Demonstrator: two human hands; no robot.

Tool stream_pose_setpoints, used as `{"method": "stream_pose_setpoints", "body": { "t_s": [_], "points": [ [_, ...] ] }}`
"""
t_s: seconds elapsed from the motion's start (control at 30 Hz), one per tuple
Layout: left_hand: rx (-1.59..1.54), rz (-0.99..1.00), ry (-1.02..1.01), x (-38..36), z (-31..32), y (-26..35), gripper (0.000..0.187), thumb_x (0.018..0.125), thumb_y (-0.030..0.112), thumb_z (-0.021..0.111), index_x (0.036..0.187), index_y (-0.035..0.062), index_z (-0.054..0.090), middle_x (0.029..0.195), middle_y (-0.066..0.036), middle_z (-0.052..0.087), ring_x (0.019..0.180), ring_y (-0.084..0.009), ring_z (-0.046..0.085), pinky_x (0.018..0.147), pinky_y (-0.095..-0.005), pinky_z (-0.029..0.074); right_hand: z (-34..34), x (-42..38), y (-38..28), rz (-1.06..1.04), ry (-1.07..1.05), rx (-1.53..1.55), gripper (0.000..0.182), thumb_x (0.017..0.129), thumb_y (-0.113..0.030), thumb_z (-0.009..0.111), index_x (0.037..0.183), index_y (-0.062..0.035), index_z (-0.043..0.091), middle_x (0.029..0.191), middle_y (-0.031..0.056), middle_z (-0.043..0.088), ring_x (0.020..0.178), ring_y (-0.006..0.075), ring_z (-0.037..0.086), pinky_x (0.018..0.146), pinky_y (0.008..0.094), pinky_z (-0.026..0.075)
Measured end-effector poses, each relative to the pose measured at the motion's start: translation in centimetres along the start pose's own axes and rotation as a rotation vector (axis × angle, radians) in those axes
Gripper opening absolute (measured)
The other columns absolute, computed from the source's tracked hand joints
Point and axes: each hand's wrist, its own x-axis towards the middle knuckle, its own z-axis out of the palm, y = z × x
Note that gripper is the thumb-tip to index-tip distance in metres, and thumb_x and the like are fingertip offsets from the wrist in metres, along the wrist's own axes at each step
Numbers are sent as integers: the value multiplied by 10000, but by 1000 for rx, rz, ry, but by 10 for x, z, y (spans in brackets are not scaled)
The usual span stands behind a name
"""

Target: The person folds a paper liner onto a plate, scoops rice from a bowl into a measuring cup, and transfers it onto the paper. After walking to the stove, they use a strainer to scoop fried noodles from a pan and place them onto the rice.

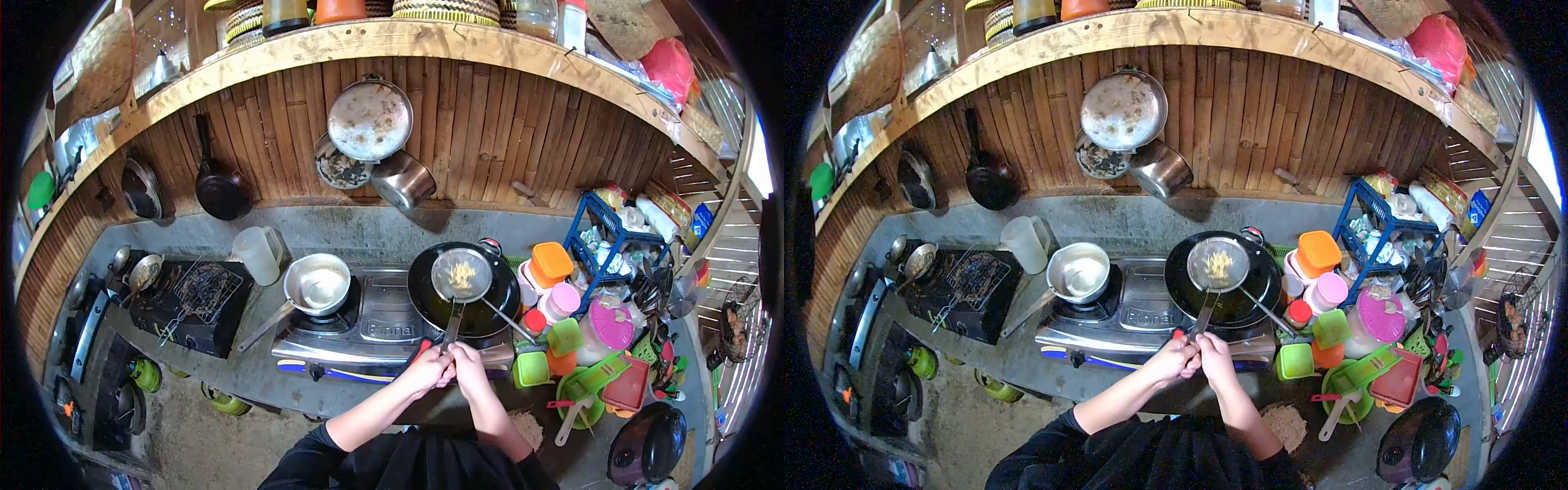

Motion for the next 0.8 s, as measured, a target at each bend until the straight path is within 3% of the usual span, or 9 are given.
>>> {"method": "stream_pose_setpoints", "body": {
  "t_s": [0.1, 0.2, 0.3, 0.4, 0.43, 0.6, 0.67, 0.73, 0.8],
  "points": [
    [78, 153, -18, -1, 14, 27, 118, 922, 120, 356, 830, 82, 420, 525, 17, 395, 409, -58, 310, 372, -203, 236, 9, 1, -38, -177, -61, 11, 206, 883, -128, 437, 903, 17, 582, 767, 30, 574, 693, 96, 508, 648, 227, 418],
    [83, 245, -59, -2, 23, 37, 134, 917, 109, 357, 806, 75, 423, 521, 20, 391, 405, -58, 308, 367, -204, 232, 15, -2, -61, -194, -86, 57, 217, 889, -140, 440, 924, 15, 587, 801, 47, 596, 693, 101, 533, 640, 220, 428],
    [-2, 136, -9, 4, 8, 8, 116, 902, 102, 365, 803, 86, 424, 530, 20, 389, 406, -57, 304, 370, -201, 225, 8, -4, -28, -118, -50, 75, 199, 876, -124, 445, 901, 12, 589, 761, 34, 582, 640, 80, 507, 583, 214, 415],
    [-50, -9, -27, -1, -1, -11, 22, 888, 104, 378, 909, 106, 384, 541, 30, 368, 406, -55, 296, 374, -204, 208, 4, -9, 5, -47, 4, 87, 179, 861, -115, 454, 856, 5, 586, 721, 10, 549, 643, 74, 469, 584, 219, 391],
    [-40, -3, -21, -2, 1, -10, 66, 890, 112, 382, 950, 105, 356, 536, 39, 353, 405, -53, 294, 373, -203, 201, 4, -10, 3, -68, 2, 75, 179, 862, -117, 455, 856, 3, 588, 733, 14, 557, 647, 73, 475, 592, 217, 396],
    [-36, 138, -58, -2, 16, 24, 138, 932, 137, 353, 816, 88, 409, 522, 21, 394, 399, -52, 310, 356, -191, 231, 14, -10, -53, -291, 7, -87, 225, 880, -122, 423, 885, 39, 580, 761, 52, 592, 690, 103, 523, 648, 235, 423],
    [-21, 150, -75, 0, 15, 25, 138, 932, 139, 350, 819, 87, 410, 514, 18, 388, 398, -53, 308, 355, -195, 227, 15, -9, -53, -295, 17, -88, 218, 876, -119, 427, 885, 33, 582, 760, 51, 593, 691, 110, 528, 660, 237, 424],
    [-4, 108, -36, 0, 10, 11, 118, 920, 122, 352, 824, 88, 412, 515, 14, 386, 399, -58, 317, 357, -202, 229, 7, -10, -32, -108, -22, -15, 210, 871, -120, 434, 882, 27, 584, 761, 45, 592, 696, 107, 526, 666, 237, 422],
    [-11, 79, -25, -4, 4, -8, 86, 886, 84, 359, 813, 76, 405, 511, 14, 370, 393, -72, 314, 361, -214, 237, 4, -12, -2, -109, 34, -33, 205, 864, -117, 441, 857, 24, 590, 750, 34, 584, 694, 92, 513, 658, 232, 418]
  ]
}}
